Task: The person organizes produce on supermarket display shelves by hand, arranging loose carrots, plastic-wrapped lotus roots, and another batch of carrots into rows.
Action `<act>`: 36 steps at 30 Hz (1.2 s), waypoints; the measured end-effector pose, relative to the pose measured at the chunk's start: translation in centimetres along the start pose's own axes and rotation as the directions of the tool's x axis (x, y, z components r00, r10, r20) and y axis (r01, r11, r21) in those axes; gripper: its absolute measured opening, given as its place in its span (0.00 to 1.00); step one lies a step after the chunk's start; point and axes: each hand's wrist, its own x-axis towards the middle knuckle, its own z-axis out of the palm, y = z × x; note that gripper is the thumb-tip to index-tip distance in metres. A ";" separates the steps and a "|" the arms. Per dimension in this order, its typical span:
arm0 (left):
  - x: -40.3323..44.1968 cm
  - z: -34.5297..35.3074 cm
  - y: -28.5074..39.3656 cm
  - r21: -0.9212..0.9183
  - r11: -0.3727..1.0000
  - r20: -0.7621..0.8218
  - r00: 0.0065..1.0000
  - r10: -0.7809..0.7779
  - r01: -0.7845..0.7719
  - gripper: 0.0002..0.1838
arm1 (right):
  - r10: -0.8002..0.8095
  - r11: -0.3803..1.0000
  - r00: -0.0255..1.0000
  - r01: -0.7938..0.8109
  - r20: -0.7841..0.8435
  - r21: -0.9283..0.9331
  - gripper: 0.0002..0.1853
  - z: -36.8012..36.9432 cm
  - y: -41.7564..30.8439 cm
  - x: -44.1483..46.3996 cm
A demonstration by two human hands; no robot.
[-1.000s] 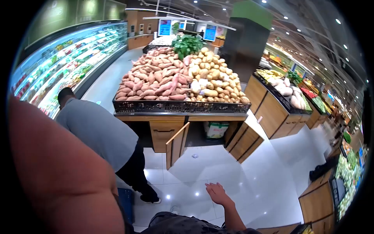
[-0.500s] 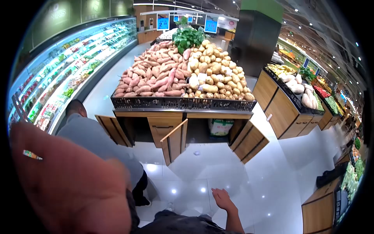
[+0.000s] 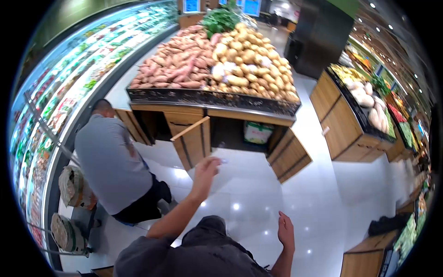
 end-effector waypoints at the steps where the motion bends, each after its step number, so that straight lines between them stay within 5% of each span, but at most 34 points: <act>1: 0.3 -0.6 -3.0 0.085 0.991 -0.099 0.990 -0.095 0.104 0.06 | 0.051 0.996 0.999 -0.051 0.011 0.067 0.21 -0.5 -0.1 -0.2; 6: 3.4 0.4 -13.5 0.119 0.927 -0.281 0.908 -0.312 0.355 0.07 | 0.190 0.973 0.981 -0.193 0.038 0.123 0.21 -3.1 4.5 0.9; 11: 9.9 11.2 -17.5 0.092 0.930 -0.093 0.933 -0.348 0.356 0.08 | 0.244 0.961 0.969 -0.239 -0.024 0.140 0.21 -6.5 8.4 5.5; 14: 12.7 19.0 -19.6 0.105 0.922 0.084 0.921 -0.381 0.372 0.09 | 0.280 0.916 0.946 -0.211 -0.166 0.340 0.15 -9.7 8.7 10.5; 16: 13.8 24.5 -20.6 0.193 0.896 0.185 0.881 -0.434 0.401 0.10 | 0.359 0.912 0.926 -0.321 -0.116 0.256 0.10 -11.6 6.6 13.9; 18: 13.5 30.1 -21.5 0.301 0.858 0.304 0.811 -0.499 0.416 0.15 | 0.327 0.915 0.923 -0.256 -0.203 0.310 0.13 -12.9 5.0 17.4; 20: 13.4 32.9 -24.7 0.357 0.809 0.483 0.650 -0.587 0.466 0.26 | 0.241 0.971 0.961 -0.239 -0.139 0.029 0.15 -14.4 3.4 19.9; 24: 11.2 39.3 -27.4 0.385 0.690 0.648 0.353 -0.675 0.613 0.36 | 0.148 0.965 0.954 -0.083 -0.260 0.247 0.18 -16.6 2.2 22.9; 33: 10.7 48.4 -33.7 0.705 0.502 0.539 0.081 -0.838 0.501 0.27 | 0.402 0.903 0.902 -0.364 -0.156 0.228 0.17 -23.1 11.6 24.6; 36: 10.6 51.9 -35.3 0.741 0.509 0.550 0.039 -0.834 0.439 0.20 | 0.295 0.945 0.945 -0.268 -0.138 0.186 0.17 -26.9 15.5 26.7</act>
